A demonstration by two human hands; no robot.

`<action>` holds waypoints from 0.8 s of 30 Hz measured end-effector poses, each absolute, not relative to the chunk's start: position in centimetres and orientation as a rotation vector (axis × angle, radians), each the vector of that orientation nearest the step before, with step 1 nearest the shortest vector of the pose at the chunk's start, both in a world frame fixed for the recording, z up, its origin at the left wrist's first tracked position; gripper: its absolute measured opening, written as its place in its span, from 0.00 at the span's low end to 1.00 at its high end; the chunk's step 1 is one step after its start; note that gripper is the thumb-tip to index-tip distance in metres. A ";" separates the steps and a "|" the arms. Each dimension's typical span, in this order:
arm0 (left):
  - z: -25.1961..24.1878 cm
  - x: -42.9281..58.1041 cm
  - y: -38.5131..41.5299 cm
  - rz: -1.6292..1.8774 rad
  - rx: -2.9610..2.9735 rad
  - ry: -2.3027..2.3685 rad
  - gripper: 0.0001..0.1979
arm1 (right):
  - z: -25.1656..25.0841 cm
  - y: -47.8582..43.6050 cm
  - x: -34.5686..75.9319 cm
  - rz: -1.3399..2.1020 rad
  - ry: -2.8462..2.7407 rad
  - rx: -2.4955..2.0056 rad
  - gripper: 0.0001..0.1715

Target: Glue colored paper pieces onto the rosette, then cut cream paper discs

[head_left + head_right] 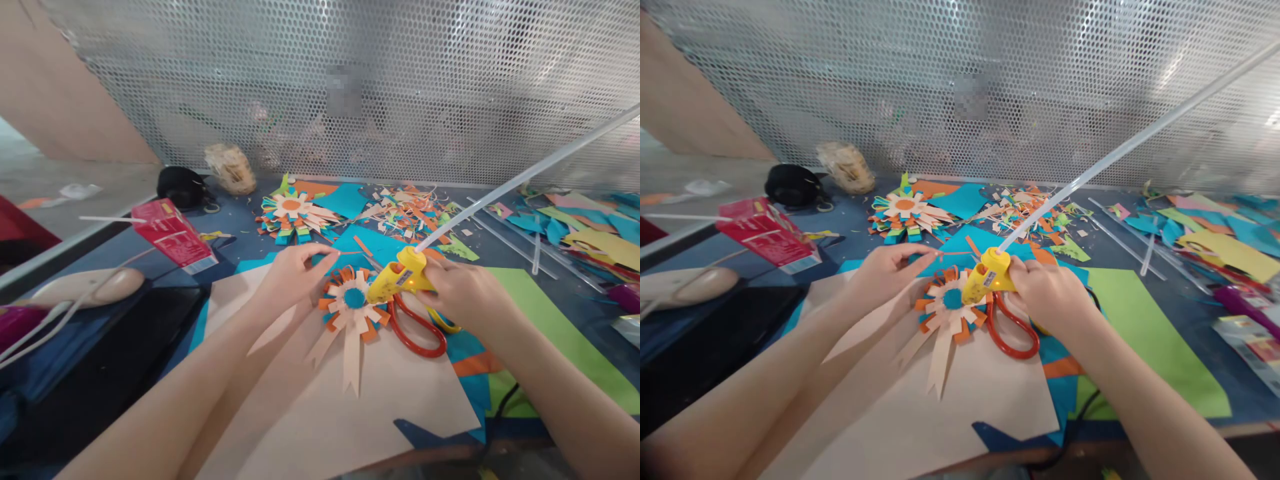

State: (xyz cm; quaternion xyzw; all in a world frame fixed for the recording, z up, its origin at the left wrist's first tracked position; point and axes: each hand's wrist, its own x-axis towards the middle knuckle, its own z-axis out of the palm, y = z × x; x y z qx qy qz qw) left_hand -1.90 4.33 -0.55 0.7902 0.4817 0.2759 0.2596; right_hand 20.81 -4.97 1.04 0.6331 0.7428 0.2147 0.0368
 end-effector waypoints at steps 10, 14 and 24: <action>6.7 4.9 3.0 0.949 2.387 0.771 0.16 | 0.3 -4.8 20.5 0.693 2.358 2.022 0.14; 7.8 7.4 3.1 0.928 2.453 0.552 0.17 | 0.4 -4.9 20.5 0.758 2.369 2.041 0.11; 7.6 7.0 2.9 1.000 2.577 0.303 0.12 | 0.4 -5.0 20.7 0.842 2.372 2.054 0.09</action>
